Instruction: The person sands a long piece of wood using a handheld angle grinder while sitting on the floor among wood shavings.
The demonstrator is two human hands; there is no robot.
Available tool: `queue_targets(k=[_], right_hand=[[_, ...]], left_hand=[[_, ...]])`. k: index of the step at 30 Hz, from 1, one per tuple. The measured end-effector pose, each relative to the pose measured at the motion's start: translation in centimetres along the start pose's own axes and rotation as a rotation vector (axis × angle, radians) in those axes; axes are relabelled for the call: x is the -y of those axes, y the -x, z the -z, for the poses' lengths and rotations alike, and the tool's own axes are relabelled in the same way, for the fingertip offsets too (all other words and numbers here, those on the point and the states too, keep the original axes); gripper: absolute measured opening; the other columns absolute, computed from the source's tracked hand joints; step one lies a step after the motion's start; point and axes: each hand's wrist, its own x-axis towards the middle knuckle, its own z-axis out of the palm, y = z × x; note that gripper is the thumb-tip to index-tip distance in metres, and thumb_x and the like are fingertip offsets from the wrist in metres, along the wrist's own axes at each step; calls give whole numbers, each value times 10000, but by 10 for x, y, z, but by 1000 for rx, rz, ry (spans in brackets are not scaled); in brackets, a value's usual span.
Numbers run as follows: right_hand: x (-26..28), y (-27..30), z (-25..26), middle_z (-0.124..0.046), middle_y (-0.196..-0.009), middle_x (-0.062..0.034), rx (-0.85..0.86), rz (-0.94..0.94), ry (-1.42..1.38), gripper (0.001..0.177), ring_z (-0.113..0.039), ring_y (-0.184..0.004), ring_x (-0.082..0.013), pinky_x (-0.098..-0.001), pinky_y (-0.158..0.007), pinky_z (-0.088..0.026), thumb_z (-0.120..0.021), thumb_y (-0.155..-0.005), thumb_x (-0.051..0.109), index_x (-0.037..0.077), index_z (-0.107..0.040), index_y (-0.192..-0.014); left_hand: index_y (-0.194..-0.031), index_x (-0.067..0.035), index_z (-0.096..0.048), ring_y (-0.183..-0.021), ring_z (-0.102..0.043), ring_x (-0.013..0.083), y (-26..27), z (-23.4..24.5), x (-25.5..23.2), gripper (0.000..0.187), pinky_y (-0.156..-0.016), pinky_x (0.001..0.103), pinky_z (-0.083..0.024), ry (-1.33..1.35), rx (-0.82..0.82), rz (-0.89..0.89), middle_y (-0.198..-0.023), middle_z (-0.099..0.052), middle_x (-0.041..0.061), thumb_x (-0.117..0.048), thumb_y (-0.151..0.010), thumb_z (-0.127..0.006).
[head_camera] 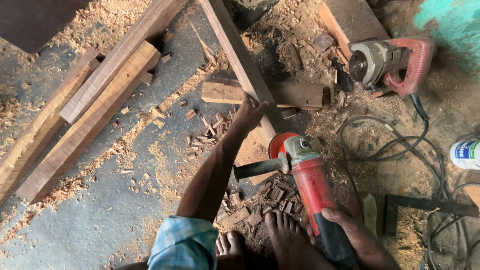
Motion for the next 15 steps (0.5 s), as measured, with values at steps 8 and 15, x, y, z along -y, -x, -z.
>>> queue_targets(k=[8,15], right_hand=[[10,8,-6,-717,-835,-160,51,9,32,612,-724,-726,-266,-391,-670,-591,-760,-763,411,-54,-651,-1147],[14,21,-41,-715,-857,-145,-127,116,201,633,-717,-702,-245,-407,-647,-591,-753,-733,357,31,-606,-1255]], left_hand=[[-1559,57,168,-1004,-750,370,9,2,-16,1087,-680,362,-684,-87,9,87,-1301,-639,319,-376,-953,-624],[-1548,84,194,-964,-772,363,10,-4,-24,1117,-742,376,-651,-206,-23,123,-1245,-682,299,-416,-948,-604]])
